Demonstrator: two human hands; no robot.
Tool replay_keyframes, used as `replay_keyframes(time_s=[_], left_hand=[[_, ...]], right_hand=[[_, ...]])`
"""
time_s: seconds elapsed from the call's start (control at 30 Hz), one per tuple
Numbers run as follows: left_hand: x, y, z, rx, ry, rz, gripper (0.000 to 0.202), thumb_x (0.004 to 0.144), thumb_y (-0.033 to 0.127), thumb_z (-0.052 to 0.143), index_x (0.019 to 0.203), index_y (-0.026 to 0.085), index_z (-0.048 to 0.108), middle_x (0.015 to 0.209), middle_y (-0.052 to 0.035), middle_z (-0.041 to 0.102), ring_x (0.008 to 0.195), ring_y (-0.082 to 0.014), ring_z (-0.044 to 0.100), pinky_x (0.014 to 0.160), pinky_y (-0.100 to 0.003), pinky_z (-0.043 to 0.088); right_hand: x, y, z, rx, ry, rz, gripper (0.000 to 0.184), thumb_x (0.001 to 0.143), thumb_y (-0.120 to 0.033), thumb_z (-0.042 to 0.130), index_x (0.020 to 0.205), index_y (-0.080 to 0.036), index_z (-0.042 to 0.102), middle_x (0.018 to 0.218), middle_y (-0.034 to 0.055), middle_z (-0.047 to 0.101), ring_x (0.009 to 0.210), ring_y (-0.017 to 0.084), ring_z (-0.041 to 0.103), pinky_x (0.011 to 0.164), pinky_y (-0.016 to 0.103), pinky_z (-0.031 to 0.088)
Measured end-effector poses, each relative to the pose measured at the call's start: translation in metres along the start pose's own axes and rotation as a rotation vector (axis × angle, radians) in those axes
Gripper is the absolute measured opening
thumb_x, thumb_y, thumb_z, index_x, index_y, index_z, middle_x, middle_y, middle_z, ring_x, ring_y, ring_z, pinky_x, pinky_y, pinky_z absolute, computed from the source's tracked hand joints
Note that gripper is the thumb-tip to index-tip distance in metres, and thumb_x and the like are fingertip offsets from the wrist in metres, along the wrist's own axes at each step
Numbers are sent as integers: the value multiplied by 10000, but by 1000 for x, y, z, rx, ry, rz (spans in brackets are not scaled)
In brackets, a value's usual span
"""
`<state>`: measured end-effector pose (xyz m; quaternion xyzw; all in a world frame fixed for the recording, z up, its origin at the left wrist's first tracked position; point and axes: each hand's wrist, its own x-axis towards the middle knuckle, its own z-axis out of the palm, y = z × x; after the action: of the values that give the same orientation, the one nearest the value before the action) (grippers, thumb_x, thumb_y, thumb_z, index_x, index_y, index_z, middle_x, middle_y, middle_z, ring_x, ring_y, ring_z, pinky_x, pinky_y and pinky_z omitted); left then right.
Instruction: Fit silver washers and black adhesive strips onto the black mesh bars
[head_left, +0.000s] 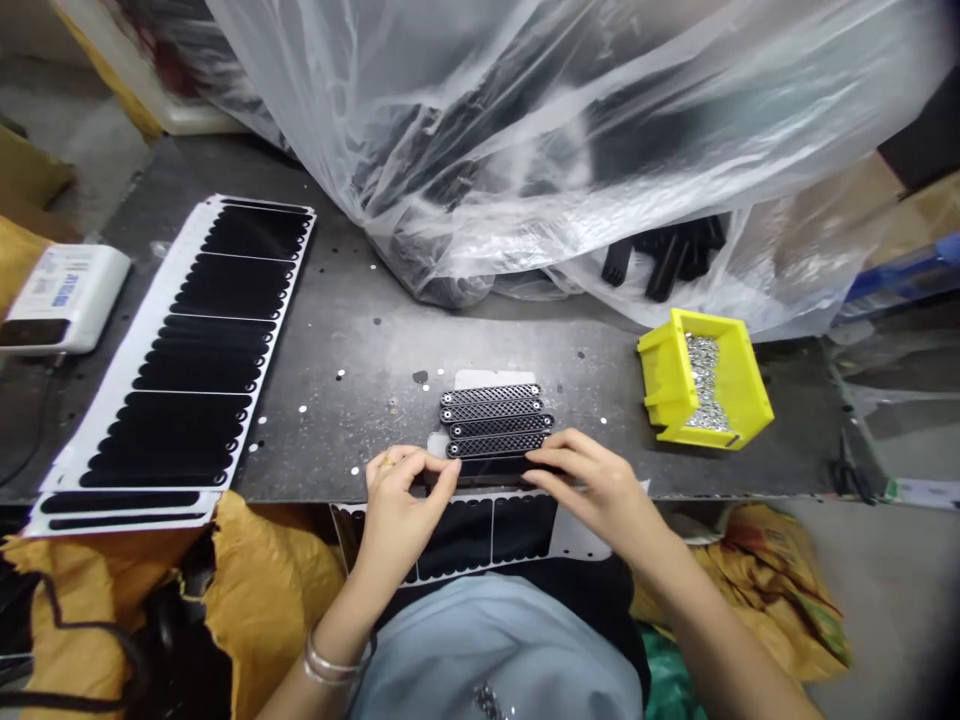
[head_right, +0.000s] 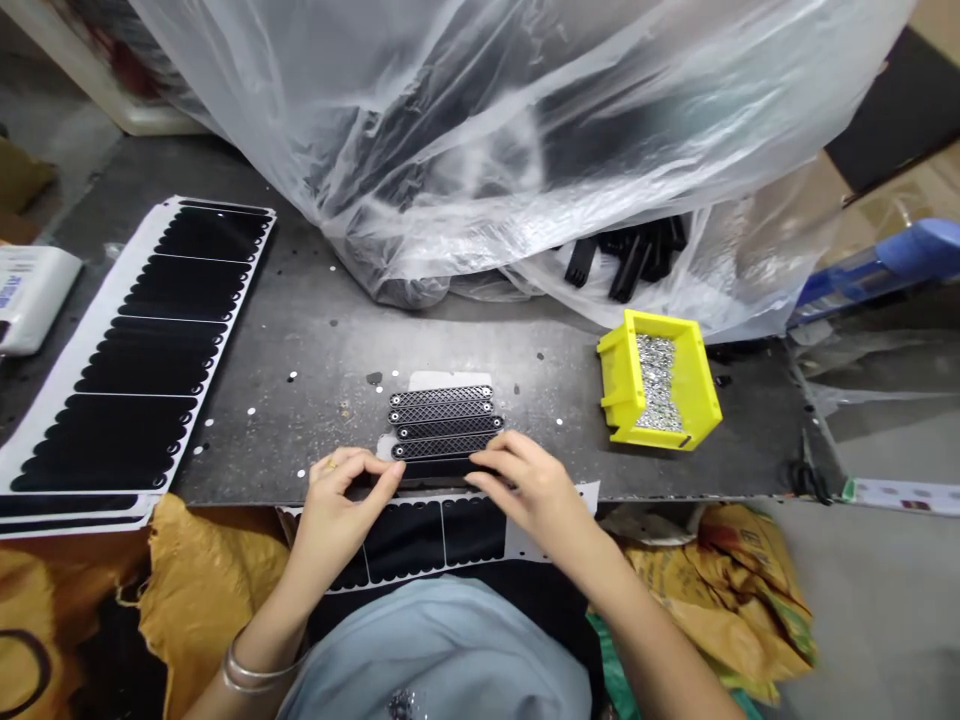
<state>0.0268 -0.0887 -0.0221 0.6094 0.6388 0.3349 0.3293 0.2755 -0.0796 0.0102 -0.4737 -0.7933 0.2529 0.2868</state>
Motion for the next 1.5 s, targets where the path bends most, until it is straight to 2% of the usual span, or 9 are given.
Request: replay_keyframes(time_s=[0.1,0.4,0.53,0.73,0.87,0.97,1.1,1.27,1.5], left_hand=[[1,0,-1,0,-5,-18,244,873,424,693,691,262,705,764,27,695,847,-207,651,1035,-442,323],[4,-3,-4,88,16,60,271,899,433,683,699,251,691,755,21,715,810,-201,659,995,-436,394],[-18,-2,6,125,175,350,77,924,223,701,851,243,685,828,6,734,837,-185,674,925,-392,464],[-43,-18,49,112,-57,805,323,940,87,641,1223,241,663,1086,-67,764,1064,-215,714,950,-377,576],[-38,-32,65,134,-9,889,362,960,87,625,1290,235,638,1083,-64,768,1088,-217,722,942,-371,603],[-40,-30,69,108,-7,897,339,966,76,608,1274,210,647,1053,-70,768,1074,-214,721,945,-366,599],[-40,-11,52,31,-4,821,307,947,95,633,1208,252,667,1004,-38,770,997,-197,725,921,-361,575],[-6,0,-1,158,202,273,60,951,249,669,971,260,724,943,-20,772,980,-227,682,969,-421,464],[17,-8,-16,12,-51,9,189,958,379,630,884,299,785,890,7,792,940,-228,682,1003,-437,406]], right_hand=[[-10,18,-8,170,26,120,108,979,-249,678,1040,-235,766,941,46,701,786,153,673,645,267,551],[-18,21,-2,67,158,-17,180,998,-205,626,1109,-247,761,968,62,642,807,157,645,712,294,567],[-53,13,4,-53,268,53,274,1006,-166,597,1245,-246,704,979,75,611,859,182,655,779,318,590],[-78,24,36,-119,166,-48,330,999,-167,609,1315,-237,670,1049,99,622,880,194,612,750,335,571],[-82,26,9,258,11,78,73,970,-263,683,921,-236,729,1008,61,597,952,196,633,851,367,575],[-80,19,-25,672,-8,218,190,976,-407,670,923,-232,619,1058,58,600,970,205,684,916,432,596],[-42,1,-31,581,149,209,151,986,-305,654,1127,-271,613,1069,42,571,779,133,643,721,312,609],[26,-9,20,27,82,-168,261,1029,-187,568,1252,-241,692,1074,81,699,943,182,665,840,353,559],[53,0,40,79,-73,-267,103,999,-233,651,995,-207,750,1014,68,744,907,184,634,840,365,535]])
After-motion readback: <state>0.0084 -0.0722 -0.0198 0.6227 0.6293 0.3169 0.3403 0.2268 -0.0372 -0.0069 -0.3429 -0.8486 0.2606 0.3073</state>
